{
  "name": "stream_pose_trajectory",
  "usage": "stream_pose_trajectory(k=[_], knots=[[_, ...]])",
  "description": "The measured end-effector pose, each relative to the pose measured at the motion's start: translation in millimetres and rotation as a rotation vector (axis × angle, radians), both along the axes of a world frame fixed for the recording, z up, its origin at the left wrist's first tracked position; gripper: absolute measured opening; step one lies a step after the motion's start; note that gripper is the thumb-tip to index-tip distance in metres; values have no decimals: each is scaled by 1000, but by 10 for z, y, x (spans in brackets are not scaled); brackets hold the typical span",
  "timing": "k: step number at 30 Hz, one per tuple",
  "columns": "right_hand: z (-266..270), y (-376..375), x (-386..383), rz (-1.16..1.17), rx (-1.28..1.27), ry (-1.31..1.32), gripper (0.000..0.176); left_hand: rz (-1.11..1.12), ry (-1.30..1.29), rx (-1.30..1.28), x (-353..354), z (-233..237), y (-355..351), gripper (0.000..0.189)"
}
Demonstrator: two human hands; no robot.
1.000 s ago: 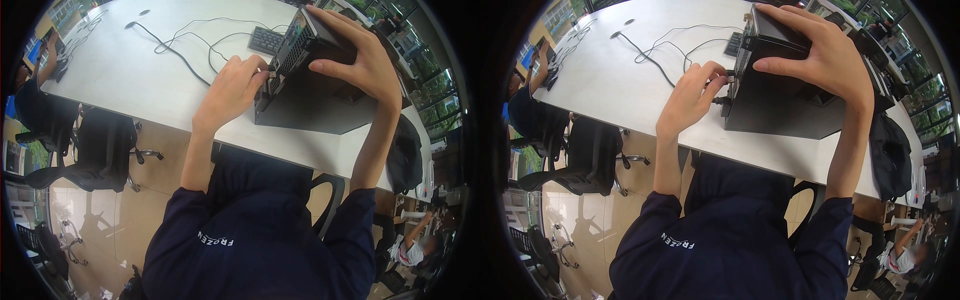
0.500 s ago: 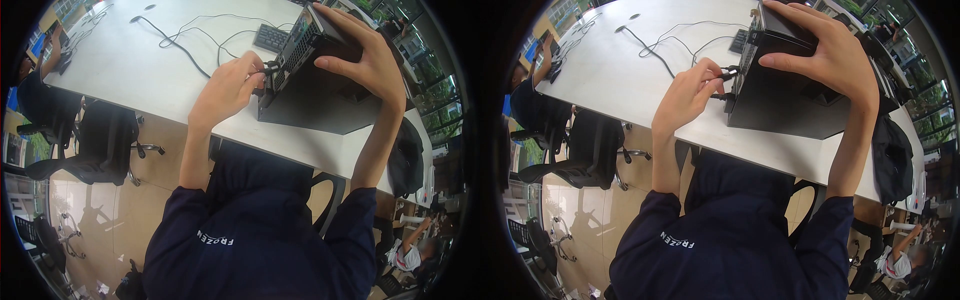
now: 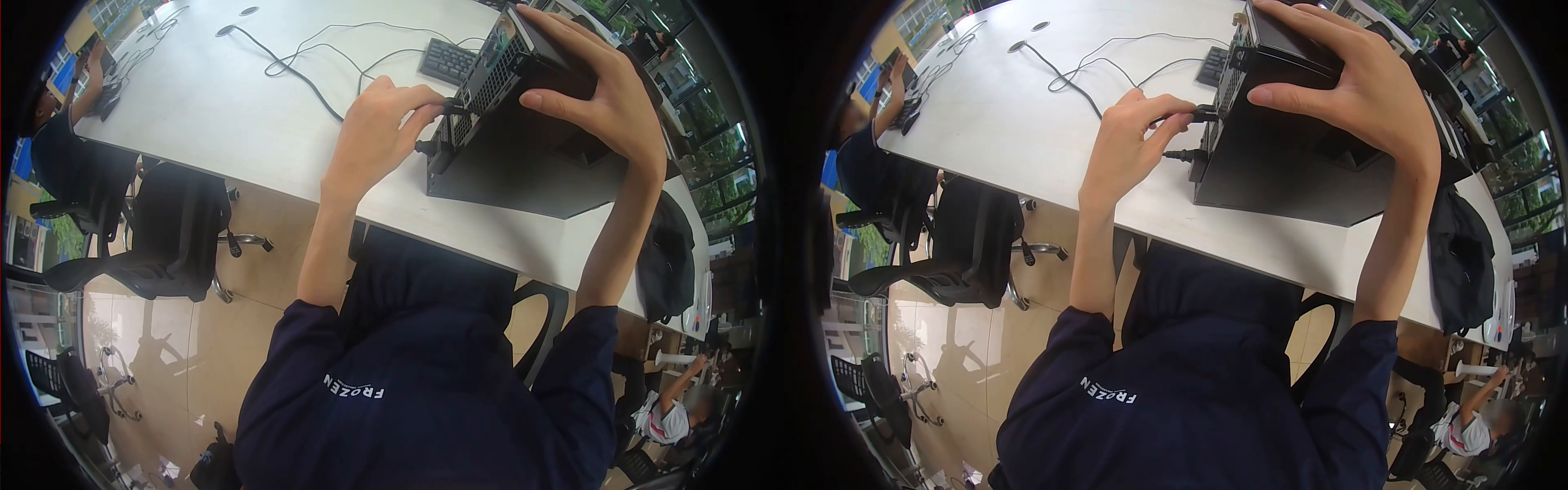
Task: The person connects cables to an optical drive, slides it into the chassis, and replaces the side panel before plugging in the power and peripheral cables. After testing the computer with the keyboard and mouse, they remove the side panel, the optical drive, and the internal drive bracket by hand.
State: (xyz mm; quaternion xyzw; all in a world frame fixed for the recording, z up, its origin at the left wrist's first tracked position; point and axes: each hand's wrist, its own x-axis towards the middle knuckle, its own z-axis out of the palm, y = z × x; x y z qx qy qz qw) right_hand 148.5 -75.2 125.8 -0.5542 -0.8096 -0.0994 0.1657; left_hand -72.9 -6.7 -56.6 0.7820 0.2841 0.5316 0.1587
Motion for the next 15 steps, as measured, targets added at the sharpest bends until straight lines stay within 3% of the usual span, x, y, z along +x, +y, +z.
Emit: stream_pose_trajectory(k=[12,14,15], knots=[[-52,98,173,2,-18,11,96,-133,-30,23,-49,-3,92,13],[-216,354,649,-125,39,-30,96,-154,-44,24,-36,-35,130,14],[-147,267,451,-125,39,-31,96,-172,-54,25,-31,-41,142,14]])
